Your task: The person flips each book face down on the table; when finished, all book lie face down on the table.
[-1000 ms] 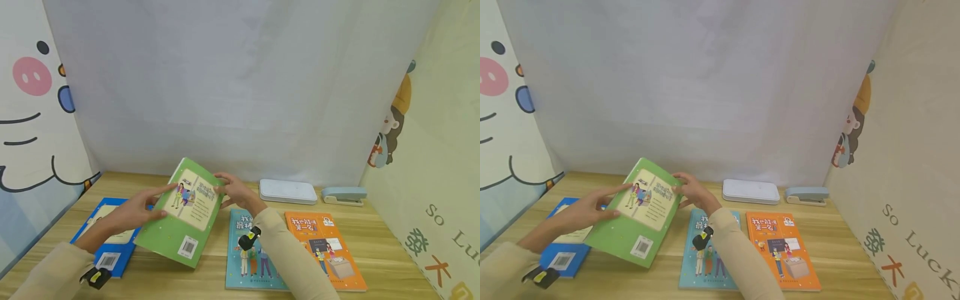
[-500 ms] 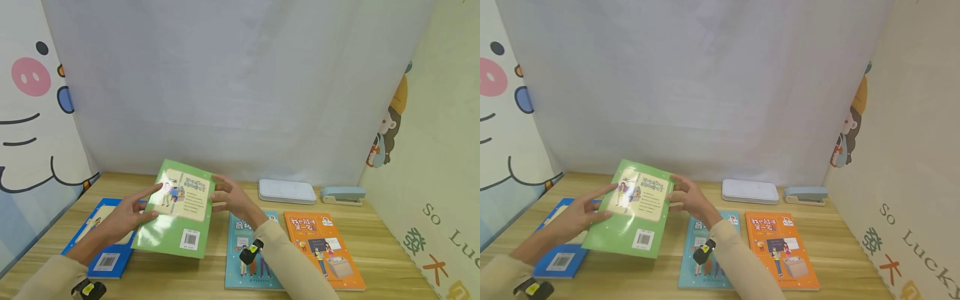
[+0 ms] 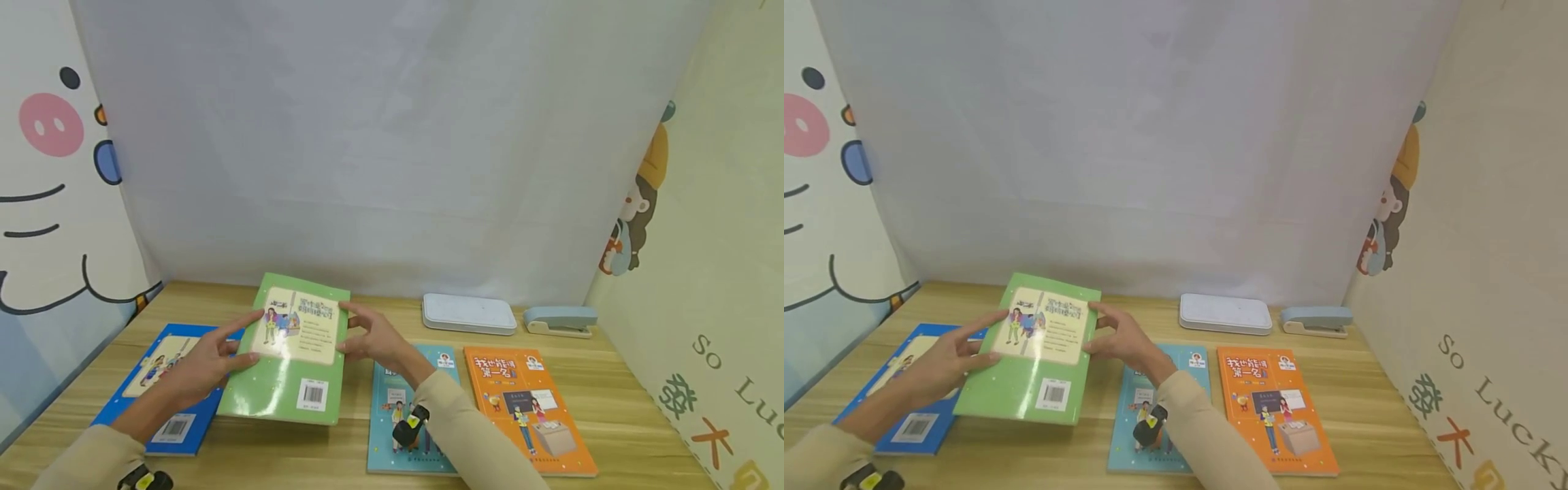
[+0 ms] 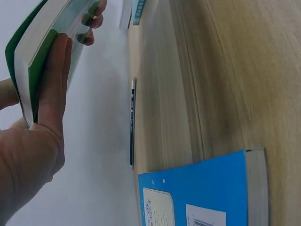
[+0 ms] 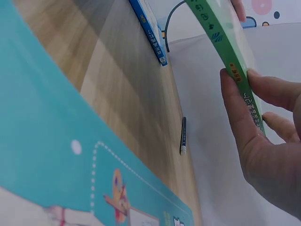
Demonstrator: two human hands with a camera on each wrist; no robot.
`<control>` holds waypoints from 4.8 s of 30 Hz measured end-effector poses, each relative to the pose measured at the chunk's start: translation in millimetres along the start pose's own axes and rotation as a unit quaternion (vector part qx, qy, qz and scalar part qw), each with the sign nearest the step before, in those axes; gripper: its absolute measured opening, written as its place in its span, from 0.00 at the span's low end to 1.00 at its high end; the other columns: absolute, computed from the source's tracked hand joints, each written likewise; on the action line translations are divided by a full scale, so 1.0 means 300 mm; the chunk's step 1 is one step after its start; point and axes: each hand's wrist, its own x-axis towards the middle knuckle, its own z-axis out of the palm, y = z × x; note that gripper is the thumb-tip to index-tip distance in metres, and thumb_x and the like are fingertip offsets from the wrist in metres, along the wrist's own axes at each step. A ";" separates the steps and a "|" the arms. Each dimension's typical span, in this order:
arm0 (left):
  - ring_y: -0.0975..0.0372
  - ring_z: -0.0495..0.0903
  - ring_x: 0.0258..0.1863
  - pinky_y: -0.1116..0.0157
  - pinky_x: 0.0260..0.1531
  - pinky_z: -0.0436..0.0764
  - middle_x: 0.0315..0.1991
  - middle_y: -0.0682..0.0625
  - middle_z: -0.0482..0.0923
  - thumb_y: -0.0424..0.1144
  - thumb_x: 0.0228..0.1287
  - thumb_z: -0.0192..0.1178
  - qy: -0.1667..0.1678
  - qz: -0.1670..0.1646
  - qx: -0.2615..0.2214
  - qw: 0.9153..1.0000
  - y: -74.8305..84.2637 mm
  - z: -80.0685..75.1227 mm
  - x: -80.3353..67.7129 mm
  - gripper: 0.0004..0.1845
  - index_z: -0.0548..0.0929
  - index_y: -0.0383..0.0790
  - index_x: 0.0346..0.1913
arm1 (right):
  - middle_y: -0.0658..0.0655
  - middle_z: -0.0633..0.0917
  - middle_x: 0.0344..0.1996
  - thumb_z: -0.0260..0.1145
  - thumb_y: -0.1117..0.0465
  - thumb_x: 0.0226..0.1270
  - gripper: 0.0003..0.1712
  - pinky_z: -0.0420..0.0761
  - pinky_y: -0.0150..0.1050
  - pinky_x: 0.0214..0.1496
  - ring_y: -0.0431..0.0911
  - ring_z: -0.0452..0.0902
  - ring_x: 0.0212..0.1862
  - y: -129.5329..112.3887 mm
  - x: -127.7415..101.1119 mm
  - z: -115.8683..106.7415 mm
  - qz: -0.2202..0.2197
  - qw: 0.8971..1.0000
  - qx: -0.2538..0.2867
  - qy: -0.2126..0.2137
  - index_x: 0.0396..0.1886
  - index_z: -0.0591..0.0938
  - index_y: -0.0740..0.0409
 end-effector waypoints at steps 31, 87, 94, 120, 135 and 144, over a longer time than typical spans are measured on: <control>0.59 0.74 0.24 0.62 0.22 0.79 0.41 0.36 0.76 0.36 0.67 0.65 0.078 -0.152 0.236 0.957 -0.078 0.085 0.009 0.38 0.61 0.35 0.76 | 0.64 0.79 0.44 0.69 0.79 0.58 0.44 0.89 0.45 0.38 0.51 0.85 0.31 0.054 -0.021 0.023 0.111 0.991 -0.069 -0.013 0.74 0.67 0.59; 0.57 0.79 0.11 0.62 0.14 0.82 0.60 0.15 0.66 0.40 0.63 0.69 0.054 -0.138 0.392 0.908 -0.066 0.088 0.010 0.35 0.70 0.31 0.69 | 0.67 0.83 0.45 0.78 0.72 0.52 0.44 0.86 0.35 0.28 0.49 0.87 0.26 0.014 -0.004 0.142 0.147 0.943 -0.296 0.044 0.70 0.69 0.67; 0.57 0.78 0.10 0.63 0.13 0.80 0.57 0.17 0.71 0.40 0.62 0.69 0.053 -0.130 0.405 0.904 -0.068 0.086 0.015 0.35 0.71 0.30 0.69 | 0.65 0.85 0.38 0.77 0.71 0.53 0.43 0.87 0.37 0.28 0.50 0.86 0.26 0.003 -0.013 0.145 0.157 0.944 -0.285 0.048 0.70 0.70 0.67; 0.38 0.79 0.49 0.46 0.37 0.83 0.59 0.26 0.74 0.40 0.54 0.74 0.052 0.003 0.521 0.852 -0.030 0.147 0.066 0.33 0.78 0.34 0.63 | 0.67 0.81 0.50 0.70 0.63 0.66 0.33 0.87 0.47 0.46 0.56 0.84 0.46 -0.043 -0.113 -0.147 0.089 0.954 -0.282 0.047 0.69 0.71 0.66; 0.38 0.64 0.71 0.36 0.64 0.70 0.73 0.35 0.64 0.45 0.59 0.72 -0.071 0.090 0.481 0.869 -0.011 0.338 0.116 0.33 0.76 0.45 0.68 | 0.70 0.78 0.57 0.69 0.64 0.66 0.31 0.82 0.53 0.56 0.61 0.76 0.59 0.010 -0.231 -0.340 0.079 0.934 -0.321 0.133 0.67 0.73 0.66; 0.42 0.63 0.73 0.42 0.66 0.72 0.74 0.38 0.64 0.50 0.57 0.73 -0.161 0.135 0.487 0.848 -0.026 0.448 0.134 0.35 0.76 0.51 0.68 | 0.69 0.80 0.57 0.71 0.65 0.63 0.30 0.80 0.57 0.59 0.62 0.75 0.60 0.027 -0.240 -0.370 0.100 0.912 -0.363 0.162 0.65 0.76 0.63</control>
